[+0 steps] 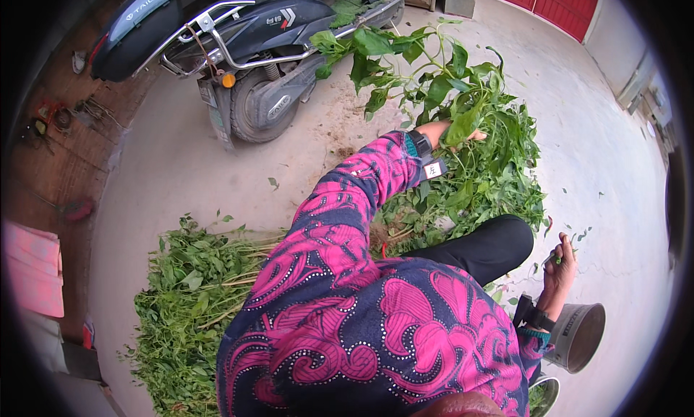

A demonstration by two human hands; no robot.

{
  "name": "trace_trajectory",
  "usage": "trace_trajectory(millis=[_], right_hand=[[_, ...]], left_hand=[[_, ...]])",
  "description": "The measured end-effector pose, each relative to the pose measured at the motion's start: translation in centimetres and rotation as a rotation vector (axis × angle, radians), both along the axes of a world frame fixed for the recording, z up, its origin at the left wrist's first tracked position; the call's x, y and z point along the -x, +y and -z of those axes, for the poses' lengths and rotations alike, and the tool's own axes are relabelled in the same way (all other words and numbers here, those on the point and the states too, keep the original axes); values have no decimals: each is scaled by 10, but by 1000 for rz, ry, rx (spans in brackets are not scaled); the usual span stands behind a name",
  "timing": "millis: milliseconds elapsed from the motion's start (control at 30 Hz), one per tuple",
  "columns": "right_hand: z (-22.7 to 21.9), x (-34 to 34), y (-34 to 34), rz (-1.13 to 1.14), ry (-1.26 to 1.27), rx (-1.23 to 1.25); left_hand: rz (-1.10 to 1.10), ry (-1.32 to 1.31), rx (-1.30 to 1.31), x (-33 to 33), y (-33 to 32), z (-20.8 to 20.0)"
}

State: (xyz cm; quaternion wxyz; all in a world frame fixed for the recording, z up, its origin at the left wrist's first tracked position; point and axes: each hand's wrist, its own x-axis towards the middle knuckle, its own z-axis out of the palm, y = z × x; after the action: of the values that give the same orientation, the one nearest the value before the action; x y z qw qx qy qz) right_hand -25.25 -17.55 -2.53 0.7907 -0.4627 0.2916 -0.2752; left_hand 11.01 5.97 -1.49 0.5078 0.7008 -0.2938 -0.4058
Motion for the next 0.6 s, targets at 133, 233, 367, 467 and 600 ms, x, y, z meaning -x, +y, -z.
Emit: trace_trajectory(millis=[133,233,367,467,600], right_hand=[[16,17,-10,29,5,-45],[33,28,-19,39,0,-77],[50,35,-24,36,2,-132],[51,36,-25,66,-4,-150],[45,41,-22,58,-39,-142]], left_hand=[[-68,49,32,-2,6,-2],[-118,142,46,-4,15,-6],[-184,27,66,-5,36,-1],[-240,-65,12,-10,41,16],[-279,-138,-57,-38,37,61]])
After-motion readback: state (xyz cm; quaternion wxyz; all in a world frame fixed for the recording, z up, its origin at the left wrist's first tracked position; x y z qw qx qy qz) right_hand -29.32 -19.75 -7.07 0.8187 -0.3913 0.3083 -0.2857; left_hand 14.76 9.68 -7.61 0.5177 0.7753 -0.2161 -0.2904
